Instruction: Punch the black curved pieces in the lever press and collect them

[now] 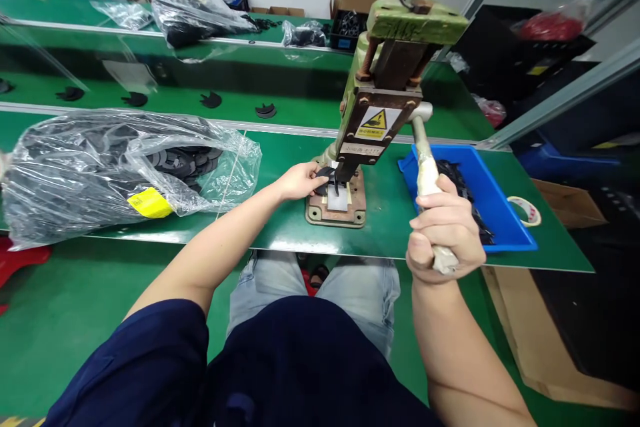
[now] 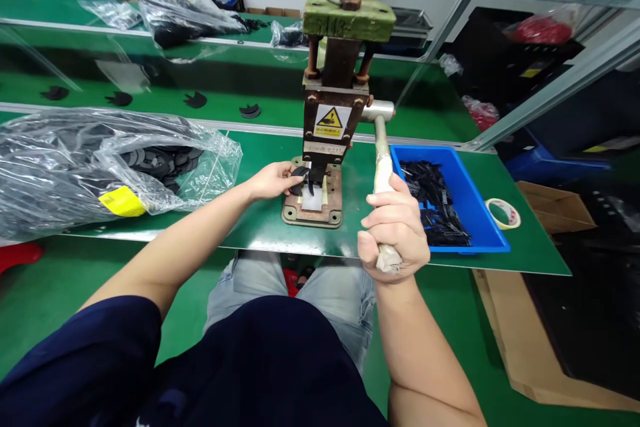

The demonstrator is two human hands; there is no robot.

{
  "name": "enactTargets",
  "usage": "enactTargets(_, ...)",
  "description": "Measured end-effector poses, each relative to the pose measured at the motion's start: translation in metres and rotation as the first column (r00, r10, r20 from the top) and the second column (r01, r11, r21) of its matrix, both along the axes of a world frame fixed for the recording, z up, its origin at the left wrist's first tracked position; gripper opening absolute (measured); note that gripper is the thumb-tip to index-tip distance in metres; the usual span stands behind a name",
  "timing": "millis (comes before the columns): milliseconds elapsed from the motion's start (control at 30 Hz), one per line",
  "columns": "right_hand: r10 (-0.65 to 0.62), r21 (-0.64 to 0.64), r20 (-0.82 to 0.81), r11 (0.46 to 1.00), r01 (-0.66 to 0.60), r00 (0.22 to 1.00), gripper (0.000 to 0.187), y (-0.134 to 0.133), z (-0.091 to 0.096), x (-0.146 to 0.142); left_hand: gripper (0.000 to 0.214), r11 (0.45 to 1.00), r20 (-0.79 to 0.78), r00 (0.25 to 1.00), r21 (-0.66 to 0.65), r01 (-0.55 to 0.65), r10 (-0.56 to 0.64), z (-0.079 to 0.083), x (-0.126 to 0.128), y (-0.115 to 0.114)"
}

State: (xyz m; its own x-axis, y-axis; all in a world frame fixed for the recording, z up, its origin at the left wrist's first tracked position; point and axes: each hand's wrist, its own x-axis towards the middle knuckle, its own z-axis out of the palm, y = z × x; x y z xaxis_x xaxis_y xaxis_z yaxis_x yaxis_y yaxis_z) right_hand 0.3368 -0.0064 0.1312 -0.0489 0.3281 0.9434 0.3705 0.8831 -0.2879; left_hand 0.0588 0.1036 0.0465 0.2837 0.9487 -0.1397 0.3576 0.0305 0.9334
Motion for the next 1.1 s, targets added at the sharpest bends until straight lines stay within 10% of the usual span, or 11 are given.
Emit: enactTargets(1100,-0.040,-0.024,-0.016,0.999,0.039,0.999,0.029,-0.002,0.001,-0.002,0.031,0.896,0.075,0.997,-0.439,0.063,-0.034,0.017,0.005,0.025)
